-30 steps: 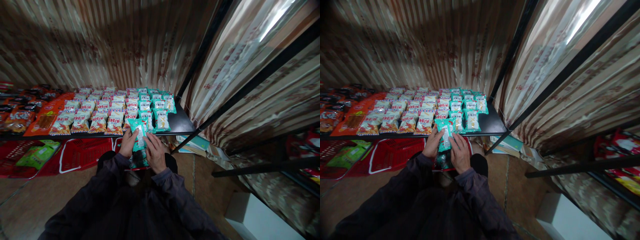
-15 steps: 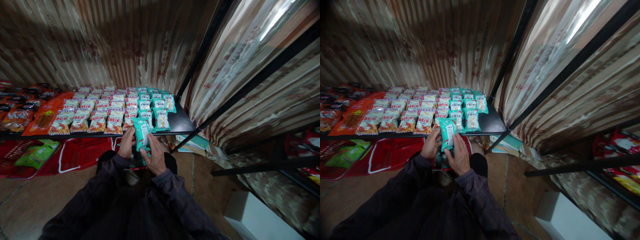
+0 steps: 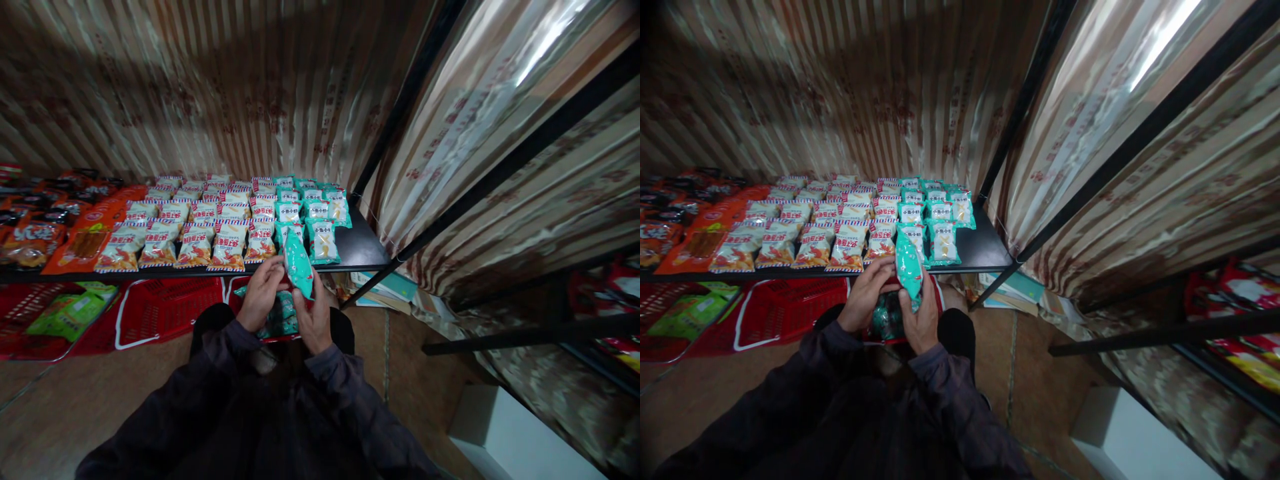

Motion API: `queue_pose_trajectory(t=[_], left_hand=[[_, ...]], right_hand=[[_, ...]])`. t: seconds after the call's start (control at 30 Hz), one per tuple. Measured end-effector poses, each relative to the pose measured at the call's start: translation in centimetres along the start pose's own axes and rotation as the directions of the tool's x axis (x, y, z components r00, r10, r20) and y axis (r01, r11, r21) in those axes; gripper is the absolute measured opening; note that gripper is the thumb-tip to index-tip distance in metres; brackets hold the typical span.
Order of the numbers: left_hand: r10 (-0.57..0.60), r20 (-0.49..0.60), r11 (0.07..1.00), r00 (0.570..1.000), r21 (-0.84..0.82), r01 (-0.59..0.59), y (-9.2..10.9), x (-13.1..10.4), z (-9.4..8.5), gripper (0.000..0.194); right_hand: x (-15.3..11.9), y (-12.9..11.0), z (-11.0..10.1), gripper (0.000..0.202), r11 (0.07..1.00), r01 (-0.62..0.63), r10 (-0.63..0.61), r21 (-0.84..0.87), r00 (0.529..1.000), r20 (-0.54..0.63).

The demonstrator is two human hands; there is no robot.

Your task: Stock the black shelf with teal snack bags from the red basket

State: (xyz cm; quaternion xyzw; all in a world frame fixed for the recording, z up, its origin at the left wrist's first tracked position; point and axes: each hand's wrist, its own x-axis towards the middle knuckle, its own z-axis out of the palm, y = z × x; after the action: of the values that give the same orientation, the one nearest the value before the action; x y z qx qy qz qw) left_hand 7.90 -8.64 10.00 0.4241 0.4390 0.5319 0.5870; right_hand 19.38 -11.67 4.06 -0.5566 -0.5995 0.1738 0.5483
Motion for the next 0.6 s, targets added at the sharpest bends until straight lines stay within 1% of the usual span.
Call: queue_pose_trajectory(t=[0.07,0.13,0.17,0.23,0.3,0.33,0.37,0.43,0.5,0.53,0.6], left_hand=[[0.002,0.028,1.0,1.0,0.012,-0.003,-0.3,0.1,-0.1,0.036],[0.024,0.017,0.999,1.0,0.035,-0.025,-0.5,0.5,-0.3,0.032],[0.059,-0.006,0.996,0.998,0.061,-0.058,-0.5,0.8,-0.5,0.029],[0.172,-0.072,0.976,0.982,0.15,-0.16,-0.3,1.7,-1.0,0.024],[0.281,-0.114,0.935,0.953,0.255,-0.245,0.2,2.8,-1.4,0.024],[0.306,-0.117,0.922,0.945,0.286,-0.262,0.6,3.4,-1.6,0.026],[0.3,-0.105,0.921,0.948,0.29,-0.26,0.9,4.0,-1.8,0.029],[0.246,-0.056,0.942,0.968,0.248,-0.225,1.5,4.8,-1.9,0.032],[0.183,-0.008,0.962,0.983,0.207,-0.177,1.9,5.3,-1.8,0.029],[0.161,0.002,0.966,0.987,0.203,-0.158,2.0,5.4,-1.8,0.027],[0.141,-0.013,0.968,0.99,0.211,-0.135,2.0,5.4,-1.6,0.022]], right_hand=[[0.1,0.0,-0.2,0.053,0.994,-0.069,0.07,0.079,0.997,-0.022],[0.1,-0.1,-0.5,0.052,0.985,-0.112,0.118,0.127,0.992,-0.037],[0.2,-0.1,-0.6,0.051,0.981,-0.125,0.132,0.148,0.99,-0.042],[0.2,-0.1,-0.9,0.051,0.966,-0.152,0.161,0.209,0.987,-0.025],[0.1,-0.2,-1.0,0.051,0.932,-0.194,0.194,0.307,0.98,0.031],[0.1,-0.2,-1.1,0.051,0.905,-0.22,0.212,0.364,0.975,0.062],[0.0,-0.2,-1.1,0.052,0.874,-0.246,0.229,0.42,0.969,0.091],[-0.2,-0.1,-1.0,0.053,0.807,-0.289,0.258,0.515,0.957,0.132],[-0.3,0.1,-0.8,0.053,0.749,-0.322,0.283,0.578,0.946,0.16],[-0.4,0.2,-0.7,0.052,0.726,-0.336,0.296,0.6,0.94,0.169],[-0.5,0.4,-0.6,0.05,0.682,-0.363,0.33,0.634,0.928,0.176]])
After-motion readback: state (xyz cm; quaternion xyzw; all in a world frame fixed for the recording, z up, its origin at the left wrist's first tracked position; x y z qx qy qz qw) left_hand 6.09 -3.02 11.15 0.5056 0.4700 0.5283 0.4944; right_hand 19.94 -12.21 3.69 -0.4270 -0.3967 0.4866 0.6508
